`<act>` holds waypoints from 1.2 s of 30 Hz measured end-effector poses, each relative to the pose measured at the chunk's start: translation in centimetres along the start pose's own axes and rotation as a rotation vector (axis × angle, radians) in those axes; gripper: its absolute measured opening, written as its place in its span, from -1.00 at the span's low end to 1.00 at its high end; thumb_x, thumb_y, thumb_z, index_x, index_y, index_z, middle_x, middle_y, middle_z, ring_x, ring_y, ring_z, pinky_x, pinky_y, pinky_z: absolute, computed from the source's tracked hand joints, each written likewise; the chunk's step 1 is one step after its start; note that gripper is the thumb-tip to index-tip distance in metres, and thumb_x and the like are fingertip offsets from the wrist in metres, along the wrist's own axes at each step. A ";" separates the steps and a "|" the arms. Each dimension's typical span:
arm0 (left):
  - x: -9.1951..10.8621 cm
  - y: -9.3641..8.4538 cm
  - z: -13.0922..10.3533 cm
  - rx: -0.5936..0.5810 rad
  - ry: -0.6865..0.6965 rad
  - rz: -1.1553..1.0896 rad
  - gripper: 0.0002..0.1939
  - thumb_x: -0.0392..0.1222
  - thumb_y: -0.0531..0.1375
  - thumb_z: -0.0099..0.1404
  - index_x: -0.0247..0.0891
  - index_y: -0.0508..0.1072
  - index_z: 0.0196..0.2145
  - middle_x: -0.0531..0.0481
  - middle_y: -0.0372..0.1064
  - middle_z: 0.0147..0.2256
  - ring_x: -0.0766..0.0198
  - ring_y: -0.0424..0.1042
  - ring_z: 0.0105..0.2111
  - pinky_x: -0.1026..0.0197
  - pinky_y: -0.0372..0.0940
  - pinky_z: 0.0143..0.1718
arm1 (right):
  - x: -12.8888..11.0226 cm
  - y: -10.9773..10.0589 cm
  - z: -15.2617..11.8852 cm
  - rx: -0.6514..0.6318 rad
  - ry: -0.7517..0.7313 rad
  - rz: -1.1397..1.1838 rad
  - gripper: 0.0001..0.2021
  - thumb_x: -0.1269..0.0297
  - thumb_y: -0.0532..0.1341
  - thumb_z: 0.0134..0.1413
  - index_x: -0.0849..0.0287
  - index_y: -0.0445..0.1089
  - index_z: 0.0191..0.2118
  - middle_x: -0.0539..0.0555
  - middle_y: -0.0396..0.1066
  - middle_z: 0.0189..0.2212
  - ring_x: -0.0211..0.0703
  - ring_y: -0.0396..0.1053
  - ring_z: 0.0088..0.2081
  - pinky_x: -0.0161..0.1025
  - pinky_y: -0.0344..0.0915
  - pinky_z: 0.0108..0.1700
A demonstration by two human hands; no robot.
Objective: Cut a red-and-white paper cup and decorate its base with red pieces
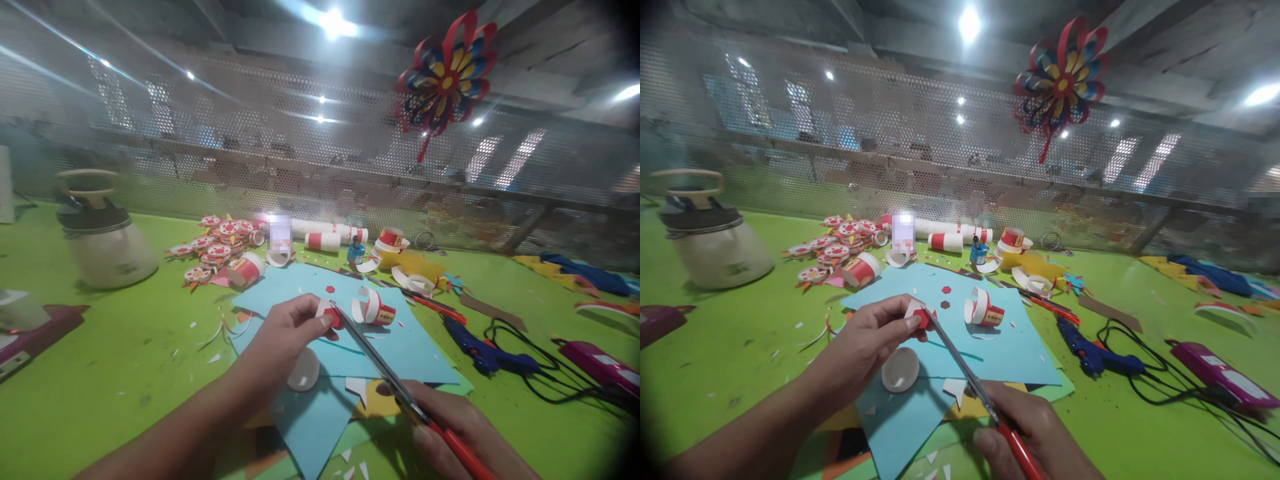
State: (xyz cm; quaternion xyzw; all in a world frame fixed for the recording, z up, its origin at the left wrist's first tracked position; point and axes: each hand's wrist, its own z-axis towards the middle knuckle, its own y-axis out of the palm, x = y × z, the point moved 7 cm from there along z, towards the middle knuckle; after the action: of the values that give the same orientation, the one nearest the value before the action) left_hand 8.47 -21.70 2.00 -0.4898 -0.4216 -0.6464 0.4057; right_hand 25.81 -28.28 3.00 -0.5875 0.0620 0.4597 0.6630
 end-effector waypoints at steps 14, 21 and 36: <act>-0.1 -0.1 0.1 0.015 -0.042 -0.064 -0.86 -0.17 0.18 0.22 -0.29 0.43 -0.43 -0.02 0.35 -0.37 0.26 0.30 -0.34 0.17 0.20 -0.18 | 1.2 0.5 0.0 -0.003 0.029 0.072 -0.66 0.05 0.10 0.15 0.09 0.49 -0.11 0.07 0.53 -0.38 -0.08 0.49 -0.36 -0.28 0.41 -0.32; -0.4 -0.2 0.1 0.014 -0.061 -0.101 -0.86 -0.17 0.18 0.23 -0.28 0.45 -0.41 -0.03 0.35 -0.36 0.26 0.31 -0.34 0.16 0.19 -0.16 | 1.0 0.9 0.2 -0.015 0.014 0.070 -0.73 0.09 0.10 0.15 0.08 0.47 -0.18 0.01 0.47 -0.46 -0.16 0.43 -0.43 -0.33 0.38 -0.36; -1.4 0.2 -0.1 -0.075 -0.191 -0.014 -0.84 -0.13 0.22 0.18 -0.28 0.41 -0.45 0.07 0.32 -0.49 0.38 0.23 -0.51 0.30 0.09 -0.44 | 1.7 -1.2 2.0 0.065 0.129 -0.039 -0.73 0.10 0.10 0.16 0.12 0.41 -0.15 0.01 0.41 -0.51 -0.16 0.37 -0.50 -0.32 0.32 -0.49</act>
State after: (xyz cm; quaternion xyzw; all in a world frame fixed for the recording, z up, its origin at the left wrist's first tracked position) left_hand 8.89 -21.70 0.62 -0.5612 -0.4373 -0.6147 0.3406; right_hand 26.67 -25.51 3.38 -0.5951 0.1078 0.4056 0.6854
